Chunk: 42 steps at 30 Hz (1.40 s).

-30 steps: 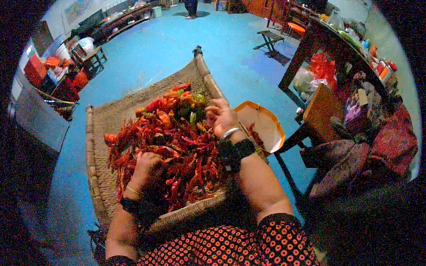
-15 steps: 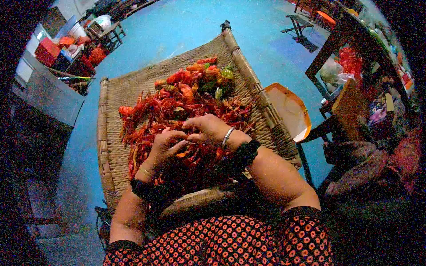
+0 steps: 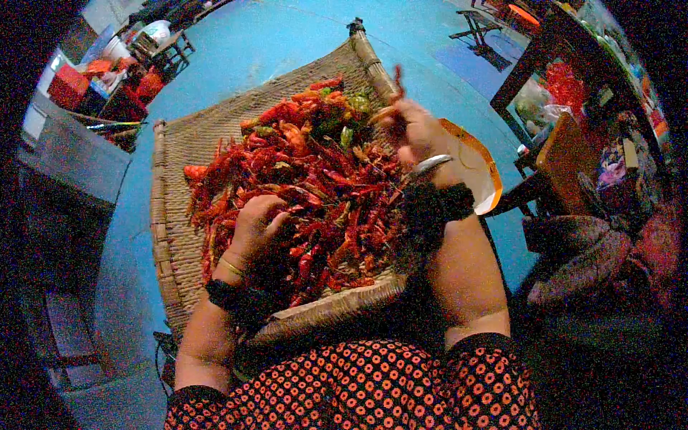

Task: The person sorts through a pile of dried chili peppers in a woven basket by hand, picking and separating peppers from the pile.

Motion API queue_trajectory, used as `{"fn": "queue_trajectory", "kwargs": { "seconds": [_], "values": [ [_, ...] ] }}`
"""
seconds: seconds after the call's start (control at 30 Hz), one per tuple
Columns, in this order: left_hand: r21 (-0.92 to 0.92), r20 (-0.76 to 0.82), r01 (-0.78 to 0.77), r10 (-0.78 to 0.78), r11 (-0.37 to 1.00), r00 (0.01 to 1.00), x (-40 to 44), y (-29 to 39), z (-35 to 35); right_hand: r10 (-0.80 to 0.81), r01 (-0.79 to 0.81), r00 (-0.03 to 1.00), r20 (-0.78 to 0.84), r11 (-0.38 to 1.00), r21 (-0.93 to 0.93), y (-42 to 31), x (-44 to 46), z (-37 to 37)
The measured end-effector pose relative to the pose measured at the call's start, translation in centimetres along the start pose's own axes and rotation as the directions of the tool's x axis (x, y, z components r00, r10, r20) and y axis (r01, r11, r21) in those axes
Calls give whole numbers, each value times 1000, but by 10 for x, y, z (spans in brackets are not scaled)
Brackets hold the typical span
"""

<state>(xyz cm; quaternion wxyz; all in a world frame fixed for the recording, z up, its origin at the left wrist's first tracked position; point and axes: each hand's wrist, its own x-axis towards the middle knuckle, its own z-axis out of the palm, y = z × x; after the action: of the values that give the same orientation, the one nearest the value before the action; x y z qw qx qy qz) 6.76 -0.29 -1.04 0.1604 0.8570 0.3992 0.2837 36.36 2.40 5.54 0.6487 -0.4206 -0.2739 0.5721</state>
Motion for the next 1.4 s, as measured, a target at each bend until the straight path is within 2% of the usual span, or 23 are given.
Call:
{"fn": "queue_trajectory", "kwargs": {
  "seconds": [0.03,0.1,0.13,0.2,0.27,0.3,0.33,0.4,0.47,0.5,0.53,0.6,0.67,0.7,0.77,0.8,0.9,0.93,1.0,1.13,1.27,1.33,1.4],
  "values": [
    [16,-2,-6,6,1000,1000,-1,-1,0,0,0,1000,-1,1000,-1,-2,2,-8],
    [28,15,-2,1,1000,1000,-1,-2,0,-70,180,950,-305,919,351,-6,7,-25],
    [42,31,3,-4,999,1000,-2,-2,0,-4,172,953,-303,830,530,-6,16,-39],
    [54,23,-25,24,998,999,-1,-3,0,94,165,930,-355,756,633,-1,22,-56],
    [68,11,-55,54,996,998,-1,-4,0,117,31,946,-301,895,445,7,26,-58],
    [81,36,-48,46,996,998,-1,-5,-1,45,17,960,-277,976,218,10,21,-42],
    [94,61,-41,35,995,998,-1,-5,-1,63,-30,972,-228,989,143,4,3,-9],
    [127,19,-40,38,991,999,-2,-6,-2,116,-126,992,-54,964,-236,9,-7,14],
    [160,-24,-40,44,986,999,-2,-6,-4,121,-1,985,125,722,-691,32,-7,24],
    [223,-40,-33,43,974,998,-2,-6,-7,-23,308,942,335,453,-837,51,0,17],
    [284,-56,-25,43,958,998,-1,-6,-9,-84,564,826,558,101,-820,61,2,18],
    [328,-80,17,10,945,997,-1,-6,-11,50,521,852,521,5,-853,68,-3,24],
    [368,-106,60,-22,928,994,-2,-8,-11,11,507,861,508,-107,-856,81,-1,21],
    [381,-91,89,-58,920,994,-3,-11,-11,12,506,861,508,-106,-856,89,0,17],
    [396,-77,117,-94,911,993,-4,-15,-8,38,583,801,597,-276,-764,102,2,9],
    [396,-58,129,-115,909,992,-5,-16,-7,38,583,801,597,-276,-764,100,1,14],
    [388,-28,133,-133,912,991,-6,-18,-7,289,493,853,435,-172,-853,92,-4,31],
    [378,-19,125,-127,917,992,-6,-19,-7,290,493,853,434,-171,-853,88,-6,35],
    [361,43,118,-143,925,989,-5,-17,-12,405,413,841,358,-52,-909,84,-10,38],
    [305,205,100,-168,947,964,-4,-20,-16,344,465,829,440,11,-885,97,-1,27],
    [264,269,140,-212,954,940,-5,-15,-25,402,420,806,434,128,-898,86,-1,32],
    [246,297,122,-195,962,935,-4,-12,-28,201,325,858,473,500,-803,80,0,31],
    [239,216,64,-118,969,969,-5,-13,-26,-104,463,859,501,573,-676,72,4,34]
  ]
}}
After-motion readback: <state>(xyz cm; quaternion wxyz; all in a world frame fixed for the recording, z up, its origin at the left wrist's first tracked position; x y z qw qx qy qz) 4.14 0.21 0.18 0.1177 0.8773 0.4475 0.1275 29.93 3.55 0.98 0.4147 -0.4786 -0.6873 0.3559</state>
